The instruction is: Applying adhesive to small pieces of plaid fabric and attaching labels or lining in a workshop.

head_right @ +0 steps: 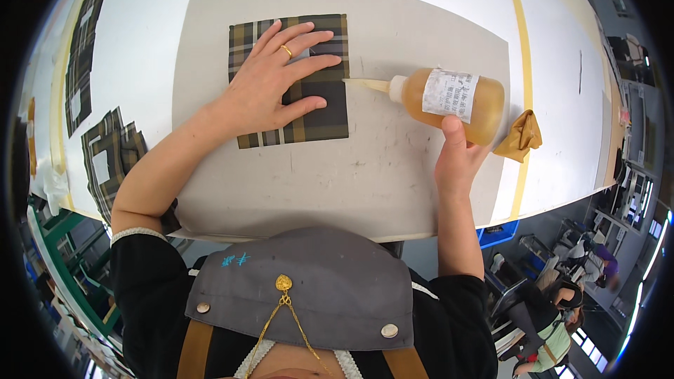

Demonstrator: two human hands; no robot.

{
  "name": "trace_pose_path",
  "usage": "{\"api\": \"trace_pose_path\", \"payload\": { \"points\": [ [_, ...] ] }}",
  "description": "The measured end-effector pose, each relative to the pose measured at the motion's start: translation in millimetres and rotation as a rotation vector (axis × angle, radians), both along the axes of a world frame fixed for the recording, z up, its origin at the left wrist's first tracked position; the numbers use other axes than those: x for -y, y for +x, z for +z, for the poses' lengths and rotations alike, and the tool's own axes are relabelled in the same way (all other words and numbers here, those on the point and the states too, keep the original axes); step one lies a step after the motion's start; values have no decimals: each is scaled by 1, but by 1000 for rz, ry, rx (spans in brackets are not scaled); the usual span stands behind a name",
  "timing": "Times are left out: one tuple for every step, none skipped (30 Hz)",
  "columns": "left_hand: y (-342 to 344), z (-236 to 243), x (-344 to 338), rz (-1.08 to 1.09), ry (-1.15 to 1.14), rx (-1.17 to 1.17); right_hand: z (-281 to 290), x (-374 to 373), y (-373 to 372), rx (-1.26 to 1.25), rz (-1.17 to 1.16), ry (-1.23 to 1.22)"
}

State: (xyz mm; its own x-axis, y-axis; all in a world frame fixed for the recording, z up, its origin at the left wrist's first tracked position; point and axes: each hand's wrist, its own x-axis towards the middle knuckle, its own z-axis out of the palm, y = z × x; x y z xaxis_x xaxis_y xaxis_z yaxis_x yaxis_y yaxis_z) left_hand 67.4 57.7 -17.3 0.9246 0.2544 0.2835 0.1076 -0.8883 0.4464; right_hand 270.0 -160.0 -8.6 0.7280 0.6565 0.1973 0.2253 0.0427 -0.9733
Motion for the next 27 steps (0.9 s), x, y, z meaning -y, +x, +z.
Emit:
{"api": "trace_pose_path", "payload": {
  "points": [
    [0,0,0,-1,0,2,1,1,3,6,20,-10],
    [0,0,0,-3,-5,-3,3,2,5,1,19,-16],
    [0,-1,-1,-2,3,-3,5,3,6,6,34,-25],
    [0,-1,-1,-3,11,-4,8,4,7,10,49,-35],
    [1,0,-1,-6,10,-1,11,5,8,5,46,-38],
    [1,-1,-1,-10,7,-6,15,7,9,-8,77,-55],
    [0,-1,-1,-10,13,-2,18,9,8,-21,107,-71],
    [1,-1,-2,-9,21,3,20,8,7,-26,106,-71],
    [1,-1,-2,-11,21,-2,22,8,3,-37,83,-43],
    [1,-1,-2,-16,17,-6,23,10,1,-48,60,-14],
    [0,-1,-2,-19,12,-8,23,13,-1,-51,57,-15],
    [0,-1,-3,-22,10,-11,23,17,-2,-68,31,-5],
    [-1,-1,-3,-30,11,-23,23,21,-4,-85,6,5],
    [-2,-1,-3,-36,12,-35,23,26,-8,-87,6,4],
    [-3,0,-3,-35,10,-38,24,31,-14,-151,-39,60],
    [-4,1,-4,-41,13,-66,23,37,-19,-215,-84,115],
    [-4,2,-4,-48,14,-92,21,44,-26,-223,-85,139],
    [-5,2,-3,-48,13,-92,18,52,-32,-223,-85,139],
    [-5,3,-3,-51,4,-117,12,61,-38,-199,-104,126],
    [-6,3,-3,-55,-3,-145,7,67,-44,-178,-123,115],
    [-6,3,-4,-53,0,-147,3,71,-51,-166,-126,112],
    [-6,1,-4,-57,-8,-144,2,71,-57,-167,-124,115],
    [-7,0,-5,-65,-18,-141,1,72,-64,-162,-124,102],
    [-7,0,-6,-67,-18,-142,0,72,-69,-156,-122,89],
    [-7,0,-7,-77,-27,-143,-2,73,-72,-181,-116,81],
    [-8,0,-8,-83,-36,-143,-4,72,-75,-181,-114,81],
    [-8,-1,-8,-80,-35,-143,-5,70,-78,-155,-105,55]
  ]
}}
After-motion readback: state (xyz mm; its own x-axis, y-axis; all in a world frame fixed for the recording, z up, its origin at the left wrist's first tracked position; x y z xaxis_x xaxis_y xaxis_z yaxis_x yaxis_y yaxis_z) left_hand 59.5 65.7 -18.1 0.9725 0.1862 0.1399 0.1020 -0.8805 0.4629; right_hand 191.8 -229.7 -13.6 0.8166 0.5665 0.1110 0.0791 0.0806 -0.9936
